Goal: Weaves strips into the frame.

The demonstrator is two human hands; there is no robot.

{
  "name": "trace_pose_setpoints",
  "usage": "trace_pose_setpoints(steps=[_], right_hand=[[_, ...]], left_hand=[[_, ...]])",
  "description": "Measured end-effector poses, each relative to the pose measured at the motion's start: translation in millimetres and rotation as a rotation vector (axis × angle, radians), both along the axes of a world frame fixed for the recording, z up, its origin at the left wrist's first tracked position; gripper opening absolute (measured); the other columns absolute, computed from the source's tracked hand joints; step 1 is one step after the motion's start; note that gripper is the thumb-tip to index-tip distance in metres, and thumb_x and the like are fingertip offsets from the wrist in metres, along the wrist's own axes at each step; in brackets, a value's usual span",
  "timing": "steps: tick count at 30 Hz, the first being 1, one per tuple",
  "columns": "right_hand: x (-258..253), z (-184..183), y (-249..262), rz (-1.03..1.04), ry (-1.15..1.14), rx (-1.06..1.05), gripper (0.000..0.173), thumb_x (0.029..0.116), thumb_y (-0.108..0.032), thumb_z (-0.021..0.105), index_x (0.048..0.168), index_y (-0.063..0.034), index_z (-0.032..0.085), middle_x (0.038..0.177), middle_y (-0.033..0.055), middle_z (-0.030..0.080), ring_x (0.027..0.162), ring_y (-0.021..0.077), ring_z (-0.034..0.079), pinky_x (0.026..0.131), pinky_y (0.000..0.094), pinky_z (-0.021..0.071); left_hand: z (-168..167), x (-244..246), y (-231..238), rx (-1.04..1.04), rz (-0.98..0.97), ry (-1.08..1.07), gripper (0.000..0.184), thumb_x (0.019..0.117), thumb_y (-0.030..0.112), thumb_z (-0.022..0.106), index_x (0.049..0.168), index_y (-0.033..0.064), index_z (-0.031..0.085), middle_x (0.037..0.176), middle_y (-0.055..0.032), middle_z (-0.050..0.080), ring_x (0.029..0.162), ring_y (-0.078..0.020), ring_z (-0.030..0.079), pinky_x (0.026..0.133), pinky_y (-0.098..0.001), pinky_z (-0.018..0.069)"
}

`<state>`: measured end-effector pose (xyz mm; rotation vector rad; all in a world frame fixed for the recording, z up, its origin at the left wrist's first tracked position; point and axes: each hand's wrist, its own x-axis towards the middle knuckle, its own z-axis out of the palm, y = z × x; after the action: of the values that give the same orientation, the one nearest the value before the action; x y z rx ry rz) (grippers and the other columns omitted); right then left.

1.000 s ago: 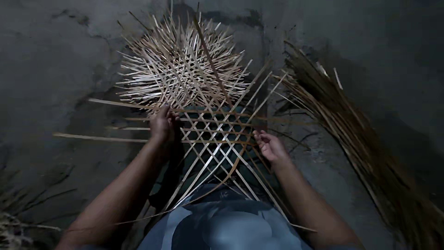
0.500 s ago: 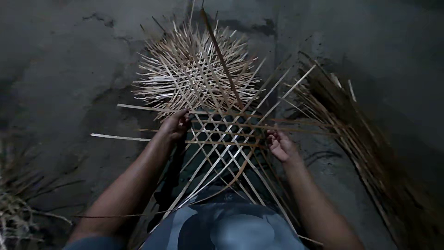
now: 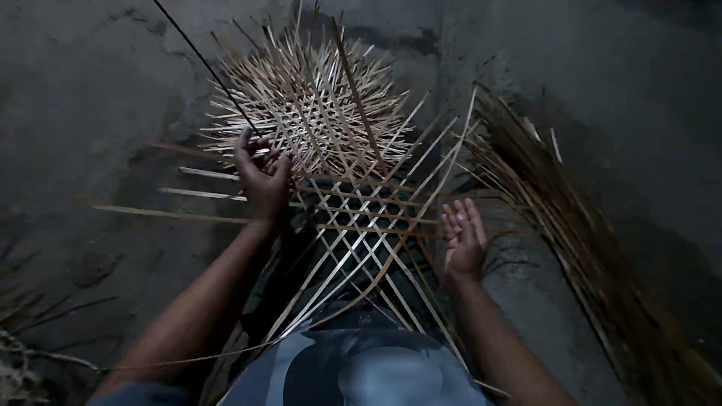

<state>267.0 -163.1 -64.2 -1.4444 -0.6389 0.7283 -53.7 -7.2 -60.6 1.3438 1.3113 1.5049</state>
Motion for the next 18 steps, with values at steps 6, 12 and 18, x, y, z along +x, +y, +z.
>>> trace_pose_setpoints(steps=[6, 12, 18], right_hand=[[3, 8, 6, 0.138, -0.113, -0.126, 0.041, 0.1078, -0.014, 0.045, 0.147, -0.0023, 0.050, 0.144, 0.0135, 0.058, 0.120, 0.0199, 0.066, 0.098, 0.0354, 0.0571], [-47, 40, 36, 0.612, 0.202, -0.412, 0.035, 0.1117, -0.019, 0.041, 0.139, -0.0014, 0.055, 0.120, 0.0144, 0.071, 0.101, 0.0227, 0.073, 0.088, 0.0365, 0.0605], [-88, 62, 71, 0.633, 0.432, -0.456, 0.047, 0.1096, -0.016, 0.046, 0.154, -0.0048, 0.037, 0.136, 0.0202, 0.060, 0.111, 0.0268, 0.070, 0.093, 0.0365, 0.0598]], left_hand=[[20, -60, 42, -0.300, -0.107, 0.781, 0.060, 0.1006, 0.042, 0.062, 0.138, -0.0038, 0.053, 0.137, -0.0285, 0.056, 0.132, -0.0436, 0.051, 0.112, -0.0627, 0.0365], [21, -54, 63, -0.321, -0.491, 1.017, 0.036, 0.1067, 0.036, 0.054, 0.104, 0.0090, 0.077, 0.093, -0.0141, 0.074, 0.091, -0.0344, 0.070, 0.090, -0.0679, 0.0471], [57, -52, 69, -0.196, -0.415, 0.883, 0.034, 0.1048, 0.038, 0.056, 0.102, 0.0109, 0.077, 0.091, -0.0116, 0.074, 0.090, -0.0310, 0.070, 0.090, -0.0654, 0.0489]])
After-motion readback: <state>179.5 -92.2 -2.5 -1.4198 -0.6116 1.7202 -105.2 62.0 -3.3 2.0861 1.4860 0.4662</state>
